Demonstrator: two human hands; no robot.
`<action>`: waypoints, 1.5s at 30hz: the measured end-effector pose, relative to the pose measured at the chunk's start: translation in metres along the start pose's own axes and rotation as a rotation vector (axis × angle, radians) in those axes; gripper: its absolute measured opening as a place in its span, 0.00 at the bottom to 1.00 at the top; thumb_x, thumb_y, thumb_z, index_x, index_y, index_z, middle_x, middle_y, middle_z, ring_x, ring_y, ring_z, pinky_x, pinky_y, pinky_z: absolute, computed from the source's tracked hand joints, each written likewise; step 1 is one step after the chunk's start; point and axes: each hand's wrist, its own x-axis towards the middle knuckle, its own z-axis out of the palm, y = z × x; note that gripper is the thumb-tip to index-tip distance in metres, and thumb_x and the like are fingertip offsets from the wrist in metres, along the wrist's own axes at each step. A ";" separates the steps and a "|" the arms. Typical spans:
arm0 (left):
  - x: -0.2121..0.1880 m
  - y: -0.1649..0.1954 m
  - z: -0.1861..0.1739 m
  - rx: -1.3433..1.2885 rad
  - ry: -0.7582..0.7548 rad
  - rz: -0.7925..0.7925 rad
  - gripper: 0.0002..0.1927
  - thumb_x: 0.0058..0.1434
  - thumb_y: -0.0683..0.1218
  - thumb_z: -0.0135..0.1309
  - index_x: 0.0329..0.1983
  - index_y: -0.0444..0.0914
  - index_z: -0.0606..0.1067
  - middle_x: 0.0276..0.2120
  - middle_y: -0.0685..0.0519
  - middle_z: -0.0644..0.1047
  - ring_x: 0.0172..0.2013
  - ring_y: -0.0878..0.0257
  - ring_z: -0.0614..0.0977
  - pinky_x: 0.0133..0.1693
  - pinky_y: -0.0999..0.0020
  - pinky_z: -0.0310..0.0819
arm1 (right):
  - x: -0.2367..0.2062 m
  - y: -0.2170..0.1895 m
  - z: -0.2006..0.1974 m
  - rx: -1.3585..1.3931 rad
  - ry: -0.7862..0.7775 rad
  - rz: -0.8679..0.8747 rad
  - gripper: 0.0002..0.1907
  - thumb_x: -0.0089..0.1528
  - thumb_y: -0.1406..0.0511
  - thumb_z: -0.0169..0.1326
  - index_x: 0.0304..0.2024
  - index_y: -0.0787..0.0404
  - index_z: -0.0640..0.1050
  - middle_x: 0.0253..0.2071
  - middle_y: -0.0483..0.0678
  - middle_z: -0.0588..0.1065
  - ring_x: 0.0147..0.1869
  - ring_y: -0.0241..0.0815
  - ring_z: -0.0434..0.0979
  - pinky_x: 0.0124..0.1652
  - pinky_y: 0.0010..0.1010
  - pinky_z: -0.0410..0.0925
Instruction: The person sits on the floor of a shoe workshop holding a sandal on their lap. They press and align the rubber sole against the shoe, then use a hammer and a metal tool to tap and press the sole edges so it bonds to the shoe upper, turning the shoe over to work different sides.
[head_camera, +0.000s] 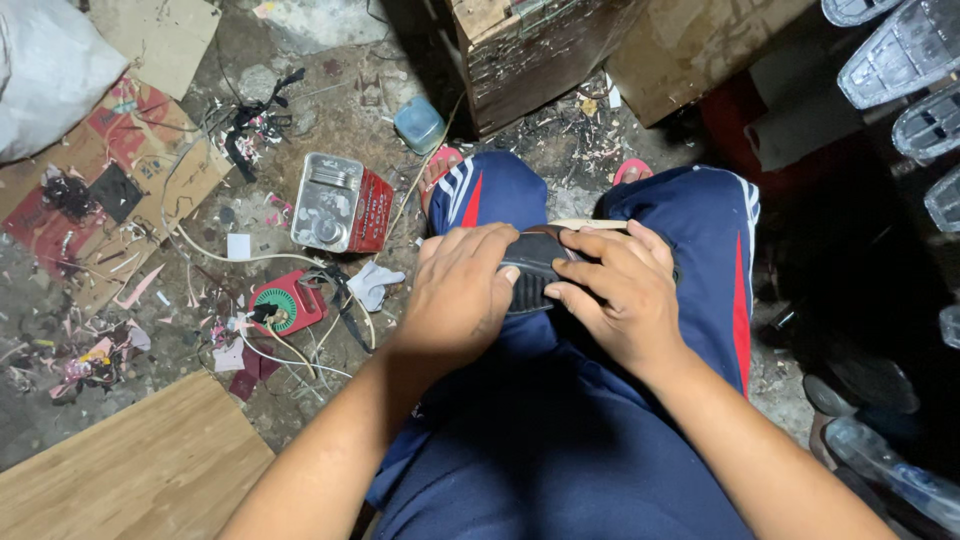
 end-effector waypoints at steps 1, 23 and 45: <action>0.001 0.000 0.001 0.006 0.004 -0.004 0.19 0.61 0.44 0.51 0.55 0.34 0.74 0.52 0.44 0.78 0.53 0.48 0.77 0.55 0.53 0.63 | 0.000 0.000 0.002 -0.005 0.017 -0.003 0.11 0.53 0.61 0.68 0.37 0.56 0.83 0.50 0.45 0.80 0.57 0.43 0.79 0.64 0.49 0.59; 0.012 0.001 0.016 -0.030 0.173 -0.036 0.21 0.56 0.53 0.64 0.47 0.38 0.77 0.43 0.50 0.80 0.43 0.53 0.80 0.50 0.57 0.63 | 0.009 0.023 -0.026 -0.047 -0.106 0.019 0.20 0.53 0.56 0.67 0.45 0.58 0.82 0.55 0.46 0.79 0.61 0.45 0.77 0.64 0.51 0.58; 0.027 -0.004 0.024 0.030 0.272 0.023 0.24 0.51 0.58 0.67 0.42 0.38 0.76 0.37 0.51 0.79 0.39 0.52 0.80 0.48 0.56 0.64 | 0.023 0.018 -0.011 -0.058 0.008 -0.034 0.09 0.55 0.63 0.67 0.35 0.56 0.81 0.45 0.44 0.81 0.49 0.43 0.81 0.52 0.36 0.67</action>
